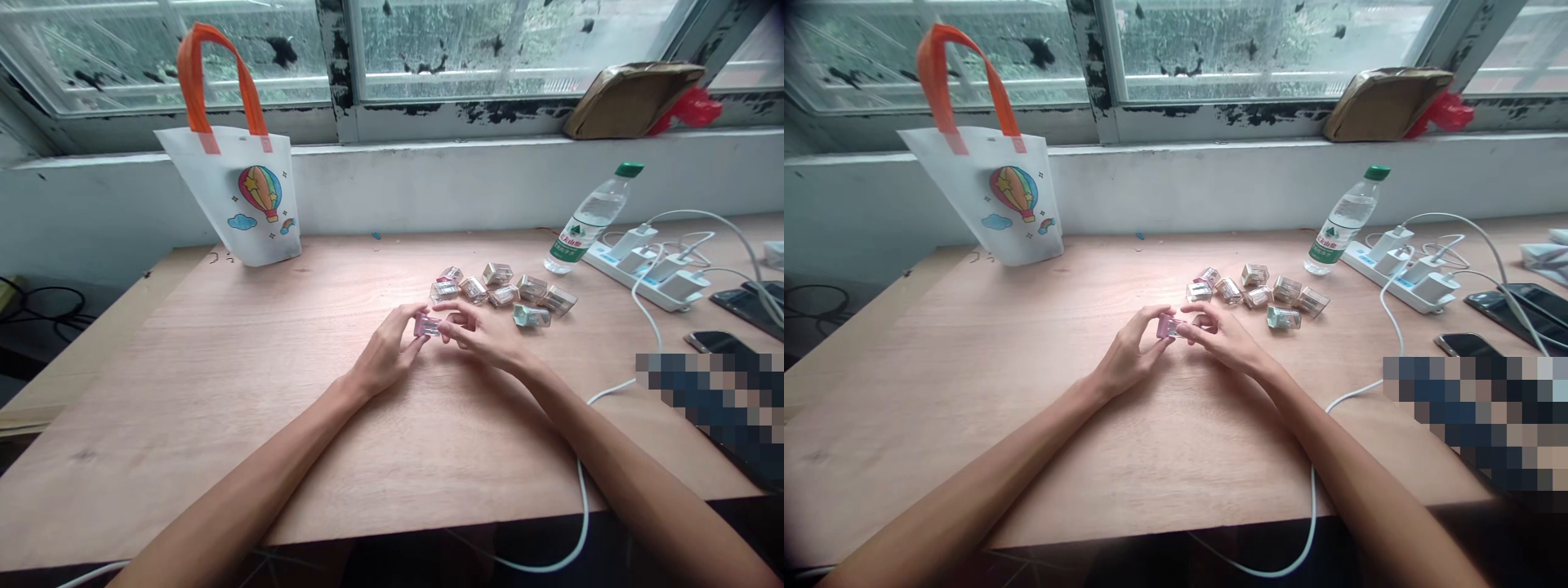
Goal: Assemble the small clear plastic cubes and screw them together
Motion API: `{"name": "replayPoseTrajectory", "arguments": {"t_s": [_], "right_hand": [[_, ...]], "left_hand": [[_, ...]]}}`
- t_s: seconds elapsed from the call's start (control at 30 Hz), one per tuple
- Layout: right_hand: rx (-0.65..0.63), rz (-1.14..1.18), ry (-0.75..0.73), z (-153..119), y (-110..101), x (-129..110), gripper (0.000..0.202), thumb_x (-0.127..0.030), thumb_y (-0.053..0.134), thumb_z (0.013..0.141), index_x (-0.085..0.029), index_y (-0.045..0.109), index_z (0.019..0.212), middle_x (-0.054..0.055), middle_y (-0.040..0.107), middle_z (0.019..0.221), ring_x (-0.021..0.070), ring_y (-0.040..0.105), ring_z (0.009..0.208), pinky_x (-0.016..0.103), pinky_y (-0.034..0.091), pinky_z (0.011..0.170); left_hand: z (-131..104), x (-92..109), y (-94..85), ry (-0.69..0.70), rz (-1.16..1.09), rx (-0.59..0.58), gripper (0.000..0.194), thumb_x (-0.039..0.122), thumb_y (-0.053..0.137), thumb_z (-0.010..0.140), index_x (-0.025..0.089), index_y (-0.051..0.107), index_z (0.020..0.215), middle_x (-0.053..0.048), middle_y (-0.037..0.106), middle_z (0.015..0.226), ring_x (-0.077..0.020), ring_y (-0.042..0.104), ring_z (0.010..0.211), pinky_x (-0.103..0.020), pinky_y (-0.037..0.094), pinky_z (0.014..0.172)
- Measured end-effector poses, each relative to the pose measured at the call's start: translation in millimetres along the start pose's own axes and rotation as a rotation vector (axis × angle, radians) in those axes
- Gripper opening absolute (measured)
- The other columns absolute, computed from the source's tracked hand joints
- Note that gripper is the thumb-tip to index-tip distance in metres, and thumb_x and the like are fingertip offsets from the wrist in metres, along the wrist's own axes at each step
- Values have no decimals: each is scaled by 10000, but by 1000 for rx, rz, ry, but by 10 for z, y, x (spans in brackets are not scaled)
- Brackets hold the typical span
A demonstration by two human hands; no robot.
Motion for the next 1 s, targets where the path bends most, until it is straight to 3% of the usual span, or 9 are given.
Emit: {"name": "replayPoseTrajectory", "arguments": {"t_s": [0.13,0.2,0.33,0.5,0.6,0.77,0.87,1.0], "right_hand": [[251,-398,-76,19,-233,119,479,-606,660,896,-166,707,1078,14,659,680,166,580,605,282,406,594],[321,-541,-68,28,-286,201,396,-549,599,960,-181,725,1035,34,697,702,191,621,621,296,419,605],[374,-714,-124,52,-256,218,389,-396,434,1052,-192,671,1283,109,762,1083,263,717,828,330,489,629],[362,-878,-153,130,-153,216,516,-324,453,1028,-203,458,1530,139,611,1432,287,731,872,373,558,566],[299,-899,-171,191,-96,279,476,-301,471,1019,-217,500,1487,105,500,1567,307,735,979,409,611,629],[323,-817,-187,191,-137,277,307,-290,495,1021,-245,638,1288,46,610,1470,298,734,1039,405,628,662],[343,-758,-219,154,-159,209,297,-312,546,1010,-240,656,1277,60,683,1354,293,732,1051,394,631,690],[328,-646,-259,131,-179,192,302,-359,622,978,-234,711,1238,96,695,1289,293,724,1079,421,628,841]], "left_hand": [[-4,-241,-59,-217,-229,109,453,167,670,927,214,509,1348,-102,649,1289,-226,635,1232,-411,478,1117],[-31,-403,-92,-347,-373,193,418,192,683,916,201,520,1300,-110,649,1299,-228,639,1241,-416,474,1128],[-102,-612,-157,-518,-468,320,394,214,714,879,184,535,1229,-131,661,1308,-241,633,1259,-425,481,1115],[-113,-616,-160,-530,-371,278,341,245,714,868,203,598,1186,-112,663,1312,-265,611,1284,-428,511,1075],[-114,-608,-129,-528,-316,233,326,244,703,874,214,633,1191,-95,670,1310,-257,640,1236,-426,515,1073],[-103,-588,-96,-495,-263,190,351,214,675,888,195,650,1238,-106,665,1317,-253,654,1211,-417,509,1094],[-94,-568,-93,-472,-238,173,357,199,659,895,192,642,1252,-109,658,1315,-255,646,1222,-410,522,1084],[-85,-539,-72,-448,-231,139,383,198,648,904,197,625,1287,-111,639,1349,-250,661,1196,-405,550,1054]]}}
Point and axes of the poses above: each hand's wrist, its own z-axis towards the middle knuckle, its own y-axis out of the palm, x = y × z, the point moved 8 cm from there along z, towards the middle knuckle
